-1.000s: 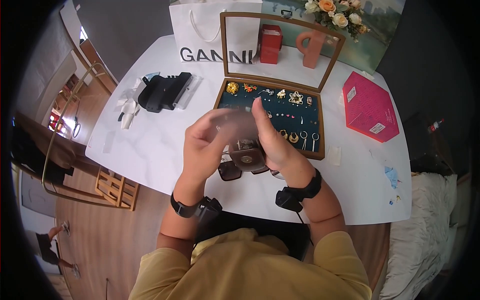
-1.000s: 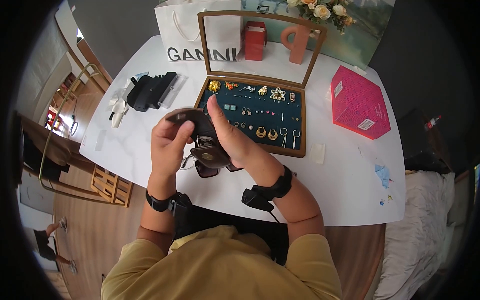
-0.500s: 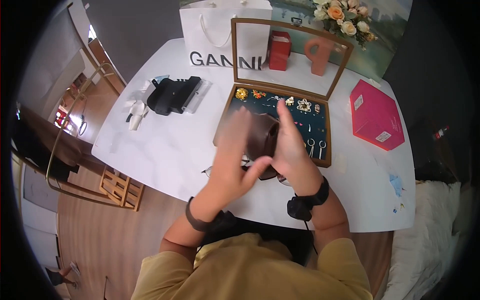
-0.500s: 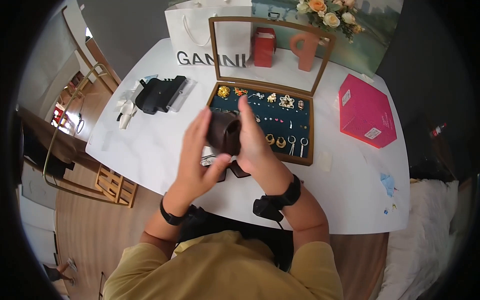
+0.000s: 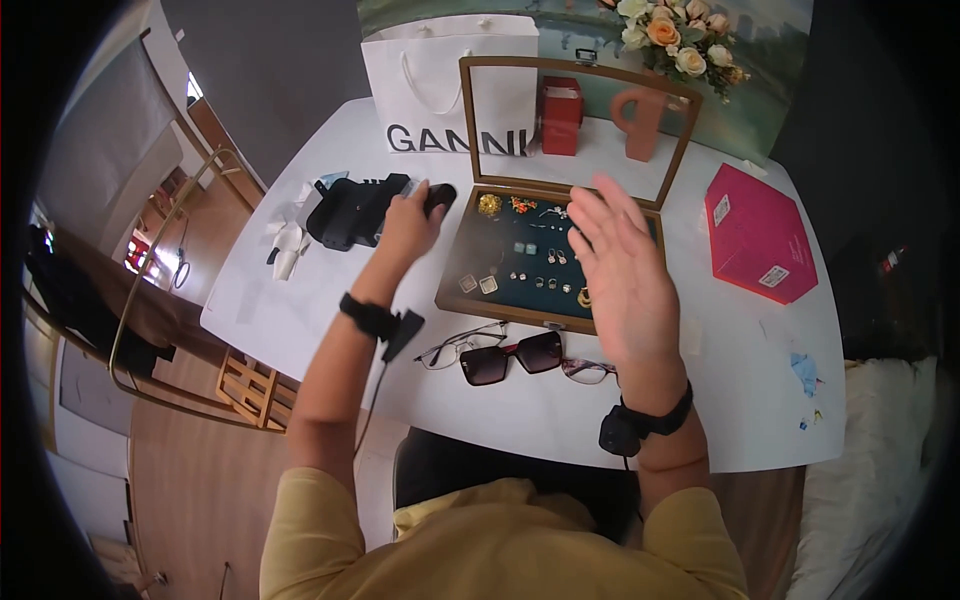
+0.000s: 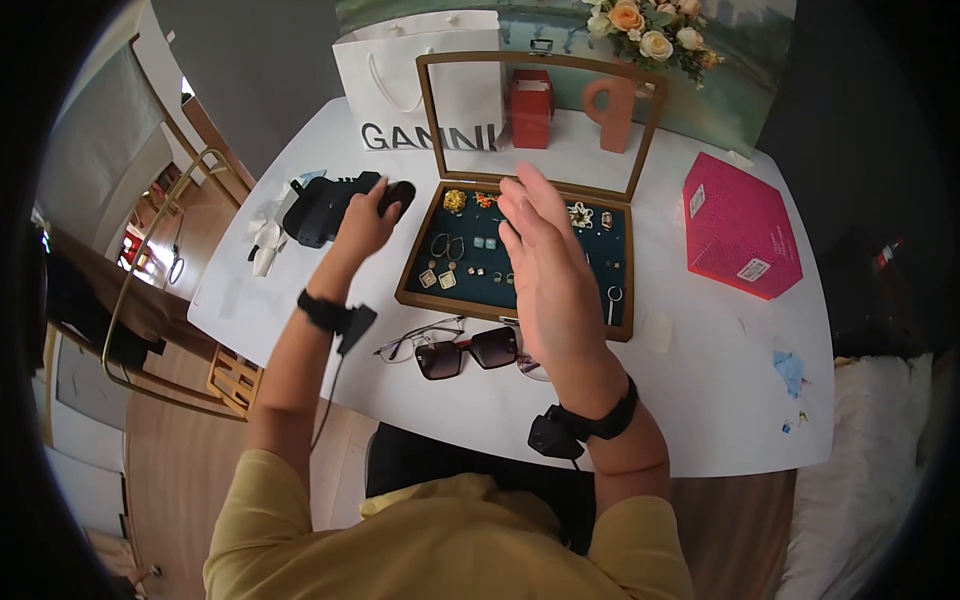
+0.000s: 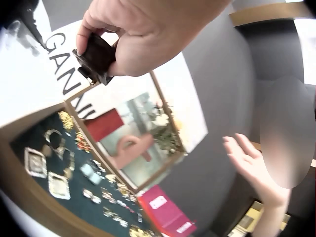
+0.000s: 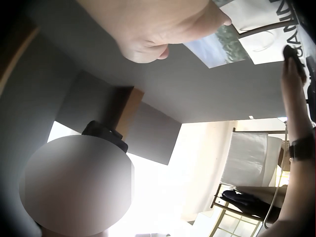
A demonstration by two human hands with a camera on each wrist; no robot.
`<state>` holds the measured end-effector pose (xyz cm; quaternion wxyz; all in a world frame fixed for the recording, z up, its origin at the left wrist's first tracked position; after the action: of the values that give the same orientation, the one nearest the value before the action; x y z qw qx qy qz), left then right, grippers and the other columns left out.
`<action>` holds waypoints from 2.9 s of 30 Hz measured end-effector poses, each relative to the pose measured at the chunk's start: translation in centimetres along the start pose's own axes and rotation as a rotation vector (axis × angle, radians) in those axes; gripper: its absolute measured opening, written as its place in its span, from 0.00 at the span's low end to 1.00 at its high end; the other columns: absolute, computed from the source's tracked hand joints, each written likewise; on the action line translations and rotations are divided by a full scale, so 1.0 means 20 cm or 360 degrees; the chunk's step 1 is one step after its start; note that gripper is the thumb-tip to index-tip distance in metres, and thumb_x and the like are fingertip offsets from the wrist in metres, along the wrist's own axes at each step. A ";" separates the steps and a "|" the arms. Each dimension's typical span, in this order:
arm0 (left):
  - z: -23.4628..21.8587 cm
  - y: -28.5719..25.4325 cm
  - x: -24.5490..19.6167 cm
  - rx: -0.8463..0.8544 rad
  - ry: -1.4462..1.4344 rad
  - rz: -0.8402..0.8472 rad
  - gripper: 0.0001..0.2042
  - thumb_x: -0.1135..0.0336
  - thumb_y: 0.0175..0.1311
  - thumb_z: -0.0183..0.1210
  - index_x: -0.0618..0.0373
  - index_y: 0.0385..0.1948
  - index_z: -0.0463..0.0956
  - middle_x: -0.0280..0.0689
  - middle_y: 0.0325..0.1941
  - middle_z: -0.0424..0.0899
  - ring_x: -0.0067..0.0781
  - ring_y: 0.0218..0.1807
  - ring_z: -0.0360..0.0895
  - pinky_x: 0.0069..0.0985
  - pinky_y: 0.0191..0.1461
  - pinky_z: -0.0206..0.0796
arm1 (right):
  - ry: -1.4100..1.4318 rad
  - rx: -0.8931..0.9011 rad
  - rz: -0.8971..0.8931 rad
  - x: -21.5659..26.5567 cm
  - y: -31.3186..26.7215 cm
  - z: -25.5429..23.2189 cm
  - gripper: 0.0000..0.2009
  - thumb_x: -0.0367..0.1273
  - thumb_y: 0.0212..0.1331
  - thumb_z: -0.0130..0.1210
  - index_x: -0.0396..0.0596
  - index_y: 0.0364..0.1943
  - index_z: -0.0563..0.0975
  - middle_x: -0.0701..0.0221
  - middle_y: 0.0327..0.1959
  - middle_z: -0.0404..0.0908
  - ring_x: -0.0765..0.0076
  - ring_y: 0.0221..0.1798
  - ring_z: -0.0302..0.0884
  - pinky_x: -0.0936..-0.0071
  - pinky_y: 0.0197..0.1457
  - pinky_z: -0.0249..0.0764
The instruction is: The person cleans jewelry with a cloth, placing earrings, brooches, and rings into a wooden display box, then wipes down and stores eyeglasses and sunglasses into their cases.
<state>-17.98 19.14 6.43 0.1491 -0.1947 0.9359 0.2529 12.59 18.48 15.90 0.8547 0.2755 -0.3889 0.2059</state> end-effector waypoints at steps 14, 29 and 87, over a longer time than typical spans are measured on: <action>0.44 0.26 0.17 0.0242 0.0152 -0.0088 0.29 0.45 0.63 0.53 0.56 0.60 0.70 0.58 0.55 0.73 0.58 0.52 0.74 0.41 0.58 0.67 | -0.0189 0.0100 -0.0084 0.14 -0.04 0.02 0.32 0.40 0.68 0.43 0.36 0.70 0.52 0.50 0.71 0.52 0.56 0.76 0.46 0.63 0.76 0.37; 0.23 0.13 0.42 0.0599 0.0698 -0.0760 0.32 0.44 0.53 0.64 0.57 0.54 0.71 0.46 0.57 0.77 0.46 0.60 0.73 0.36 0.62 0.66 | -0.0271 0.0078 -0.0233 0.19 -0.06 0.02 0.32 0.42 0.68 0.42 0.35 0.69 0.54 0.48 0.71 0.53 0.51 0.75 0.47 0.58 0.76 0.39; -0.38 -0.58 -0.89 0.0262 -0.1997 0.0046 0.33 0.73 0.58 0.65 0.65 0.63 0.57 0.43 0.48 0.79 0.25 0.44 0.78 0.22 0.46 0.72 | -0.1351 -0.0121 -0.0931 0.29 0.04 -0.18 0.10 0.36 0.63 0.59 0.43 0.33 0.82 0.72 0.25 0.82 0.82 0.24 0.73 0.83 0.27 0.67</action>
<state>1.39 11.02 14.68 0.6806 0.0154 0.6892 0.2481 17.66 22.23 18.76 0.6528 0.4008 -0.6154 -0.1858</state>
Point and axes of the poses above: each hand's wrist, its own y-axis towards the middle knuckle, its own z-axis out of the palm, x = y × z, the point moved 4 cm from there along y, towards the middle knuckle
